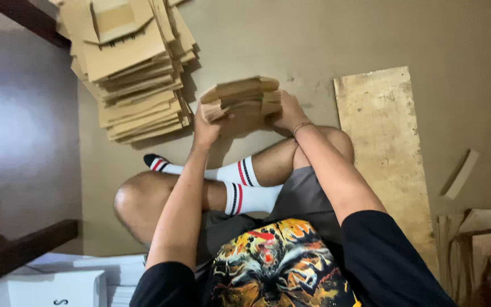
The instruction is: The person sits on the floor and repeatedly picks up stacks of flat cardboard pieces, aligns them, and places them into a growing pile. The person handles the cardboard by hand, moving pieces from a scattered pile into a neat stack.
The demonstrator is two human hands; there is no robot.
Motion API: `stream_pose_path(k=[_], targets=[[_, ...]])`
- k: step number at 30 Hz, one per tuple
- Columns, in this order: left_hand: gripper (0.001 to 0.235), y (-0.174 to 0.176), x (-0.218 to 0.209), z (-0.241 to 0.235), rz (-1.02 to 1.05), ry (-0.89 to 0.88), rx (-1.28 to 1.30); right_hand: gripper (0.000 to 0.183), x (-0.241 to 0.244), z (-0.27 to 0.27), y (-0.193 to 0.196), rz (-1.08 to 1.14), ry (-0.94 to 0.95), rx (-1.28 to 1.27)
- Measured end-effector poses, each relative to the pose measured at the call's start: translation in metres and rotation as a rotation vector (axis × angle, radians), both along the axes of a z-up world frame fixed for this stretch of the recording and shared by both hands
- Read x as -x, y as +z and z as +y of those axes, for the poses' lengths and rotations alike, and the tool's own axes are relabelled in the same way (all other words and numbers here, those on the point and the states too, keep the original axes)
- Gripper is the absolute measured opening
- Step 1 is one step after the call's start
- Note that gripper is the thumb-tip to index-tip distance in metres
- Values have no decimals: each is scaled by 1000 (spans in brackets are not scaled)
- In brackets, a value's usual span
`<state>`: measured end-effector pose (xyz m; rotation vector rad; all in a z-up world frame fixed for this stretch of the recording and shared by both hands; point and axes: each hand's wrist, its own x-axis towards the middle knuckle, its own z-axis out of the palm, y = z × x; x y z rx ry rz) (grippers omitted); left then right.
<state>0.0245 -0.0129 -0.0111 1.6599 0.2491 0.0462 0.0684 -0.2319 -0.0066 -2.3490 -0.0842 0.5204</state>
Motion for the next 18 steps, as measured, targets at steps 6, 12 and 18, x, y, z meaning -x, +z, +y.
stream_pose_path(k=[6, 12, 18], targets=[[68, -48, -9, 12, 2, 32, 45, 49, -5, -8, -40, -40, 98, 59], [57, -4, -6, 16, 93, 194, 527, 66, 25, -21, 48, 70, -32, -556], [30, -21, -23, -2, 181, 284, 1041, 62, 43, 4, 27, 144, -311, -1229]])
